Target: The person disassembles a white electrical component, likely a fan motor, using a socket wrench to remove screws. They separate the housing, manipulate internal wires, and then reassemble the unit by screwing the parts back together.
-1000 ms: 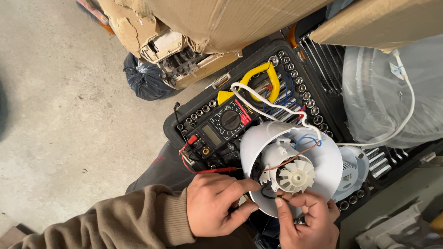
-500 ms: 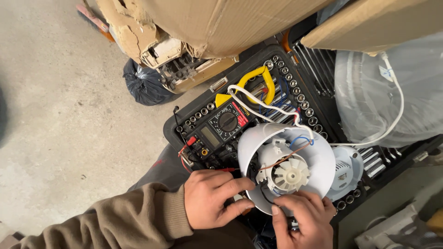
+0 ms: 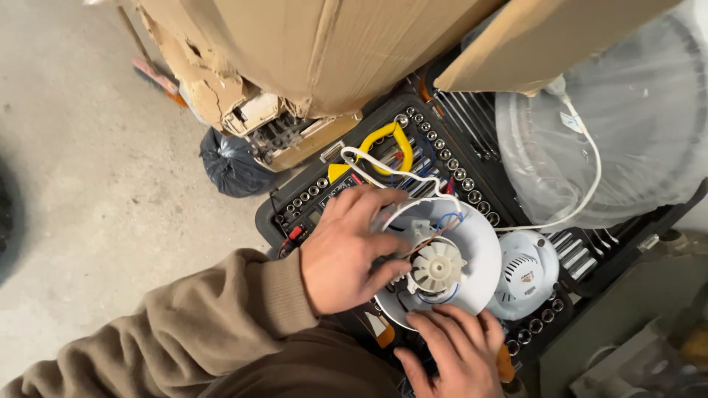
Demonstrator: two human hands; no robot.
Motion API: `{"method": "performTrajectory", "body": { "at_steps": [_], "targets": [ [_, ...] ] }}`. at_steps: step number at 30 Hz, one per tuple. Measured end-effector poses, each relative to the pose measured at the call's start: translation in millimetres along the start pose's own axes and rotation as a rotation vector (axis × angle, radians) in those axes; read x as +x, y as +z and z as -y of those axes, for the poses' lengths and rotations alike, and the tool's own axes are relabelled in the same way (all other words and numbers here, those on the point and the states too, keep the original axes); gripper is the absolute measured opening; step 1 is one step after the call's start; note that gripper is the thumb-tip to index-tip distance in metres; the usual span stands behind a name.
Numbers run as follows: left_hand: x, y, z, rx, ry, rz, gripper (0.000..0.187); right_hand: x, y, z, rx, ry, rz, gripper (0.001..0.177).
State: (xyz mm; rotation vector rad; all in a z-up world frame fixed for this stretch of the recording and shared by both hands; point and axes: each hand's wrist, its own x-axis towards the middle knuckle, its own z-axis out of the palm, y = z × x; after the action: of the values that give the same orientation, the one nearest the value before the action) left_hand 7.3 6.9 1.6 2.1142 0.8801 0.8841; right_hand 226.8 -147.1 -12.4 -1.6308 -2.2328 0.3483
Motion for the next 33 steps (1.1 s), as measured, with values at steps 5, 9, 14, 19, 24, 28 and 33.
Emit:
{"method": "performTrajectory", "body": {
  "at_steps": [5, 9, 14, 19, 24, 28, 33],
  "targets": [
    [1.3, 9.1, 3.5, 0.058, -0.013, 0.085, 0.020, -4.3, 4.1, 5.0, 0.083, 0.066, 0.036, 0.052],
    [4.3, 9.2, 1.5, 0.062, -0.062, 0.114, 0.015, -3.5, 5.8, 9.4, 0.162, 0.098, 0.026, 0.051],
    [3.8, 10.4, 3.0, 0.099, -0.066, 0.112, 0.013, -3.1, 7.9, 11.4, 0.178, 0.117, 0.013, 0.051],
    [3.5, 8.3, 3.7, 0.173, -0.051, 0.069, 0.011, -2.3, 8.5, 10.2, 0.164, 0.096, -0.004, 0.052],
    [6.4, 10.7, 3.9, 0.204, -0.054, 0.067, 0.014, 0.6, 4.8, 8.4, 0.177, 0.088, 0.038, 0.051],
    [15.1, 9.0, -0.2, 0.207, -0.068, 0.103, 0.028, -1.9, 8.8, 9.6, 0.160, 0.100, 0.025, 0.051],
    [33.0, 8.6, 2.9, 0.284, 0.061, 0.175, 0.087, 7.8, 1.5, 24.5, 0.068, 0.194, 0.055, 0.062]
  ]
}}
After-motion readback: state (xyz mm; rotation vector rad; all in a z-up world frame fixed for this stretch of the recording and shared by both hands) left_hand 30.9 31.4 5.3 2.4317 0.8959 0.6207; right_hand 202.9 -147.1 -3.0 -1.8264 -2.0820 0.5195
